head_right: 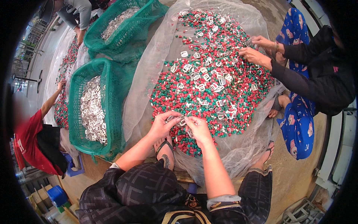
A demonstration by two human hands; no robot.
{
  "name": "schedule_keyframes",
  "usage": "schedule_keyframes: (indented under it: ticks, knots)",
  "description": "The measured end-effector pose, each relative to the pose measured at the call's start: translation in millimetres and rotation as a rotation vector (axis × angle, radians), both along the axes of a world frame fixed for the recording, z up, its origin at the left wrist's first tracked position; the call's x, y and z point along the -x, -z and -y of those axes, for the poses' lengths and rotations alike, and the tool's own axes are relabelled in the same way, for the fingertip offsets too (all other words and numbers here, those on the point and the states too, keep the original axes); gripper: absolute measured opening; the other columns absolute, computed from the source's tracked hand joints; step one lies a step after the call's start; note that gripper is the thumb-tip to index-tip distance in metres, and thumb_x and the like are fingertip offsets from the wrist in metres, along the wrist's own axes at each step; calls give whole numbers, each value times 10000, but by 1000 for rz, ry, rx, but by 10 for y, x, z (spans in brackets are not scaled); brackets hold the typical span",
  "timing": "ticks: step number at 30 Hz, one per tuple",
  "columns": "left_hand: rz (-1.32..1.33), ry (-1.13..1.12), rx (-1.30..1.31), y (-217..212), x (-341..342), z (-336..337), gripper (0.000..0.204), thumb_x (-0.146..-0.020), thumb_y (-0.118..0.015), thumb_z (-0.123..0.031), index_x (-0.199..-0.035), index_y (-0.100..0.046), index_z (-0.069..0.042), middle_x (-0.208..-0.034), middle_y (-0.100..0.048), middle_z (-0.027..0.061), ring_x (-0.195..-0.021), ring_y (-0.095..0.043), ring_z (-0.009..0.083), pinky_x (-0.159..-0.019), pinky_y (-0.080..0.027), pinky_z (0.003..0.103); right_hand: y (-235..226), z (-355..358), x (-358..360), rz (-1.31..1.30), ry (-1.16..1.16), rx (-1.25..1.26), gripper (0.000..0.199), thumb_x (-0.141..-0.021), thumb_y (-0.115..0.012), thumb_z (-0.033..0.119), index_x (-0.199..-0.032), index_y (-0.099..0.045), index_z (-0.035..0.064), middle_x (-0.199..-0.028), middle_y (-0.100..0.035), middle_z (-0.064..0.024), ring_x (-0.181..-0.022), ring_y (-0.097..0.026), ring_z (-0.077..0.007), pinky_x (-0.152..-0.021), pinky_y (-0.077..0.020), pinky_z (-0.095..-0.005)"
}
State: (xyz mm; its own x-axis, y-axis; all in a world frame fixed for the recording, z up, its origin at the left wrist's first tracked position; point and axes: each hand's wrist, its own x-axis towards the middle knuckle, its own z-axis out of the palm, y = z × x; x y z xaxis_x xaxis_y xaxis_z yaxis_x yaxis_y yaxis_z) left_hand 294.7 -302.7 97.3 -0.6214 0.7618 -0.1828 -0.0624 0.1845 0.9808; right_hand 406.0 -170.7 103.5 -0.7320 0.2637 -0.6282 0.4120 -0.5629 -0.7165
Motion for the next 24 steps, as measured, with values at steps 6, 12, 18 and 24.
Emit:
schedule_keyframes:
  ticks: [6, 12, 18, 24]
  knots:
    - [-18, 253, 8, -87, 91, 22, 207, -828, -624, -81, -1020, -622, -2, -893, -651, 58, -818, -589, 94, -737, -472, 243, -137, -75, -30, -21, -34, 167, 129, -875, -589, 190, -893, -551, 68, -635, -554, 7, -486, -472, -39, -398, -322, -177]
    - [-40, 92, 35, -28, 66, 71, 159, -817, -640, -91, -957, -624, -15, -854, -651, 50, -781, -590, 90, -691, -475, 247, -113, -51, 6, -63, 28, 39, 86, -878, -566, 123, -926, -523, 66, -699, -609, -40, -522, -516, -68, -433, -391, -204]
    - [-257, 34, 142, -59, 82, 59, 144, -778, -676, -93, -874, -608, -9, -765, -640, 58, -703, -601, 111, -622, -467, 267, -131, -9, 36, -4, -19, 84, 91, -878, -554, 136, -918, -532, 57, -661, -585, -30, -503, -492, -68, -422, -361, -204]
    - [-439, 73, 99, -111, 96, 14, 152, -752, -690, -84, -859, -608, -13, -773, -642, 83, -685, -621, 163, -609, -478, 276, -42, -27, 34, 23, -51, 49, 159, -891, -543, 215, -842, -560, 65, -588, -520, 6, -472, -460, -63, -394, -330, -206]
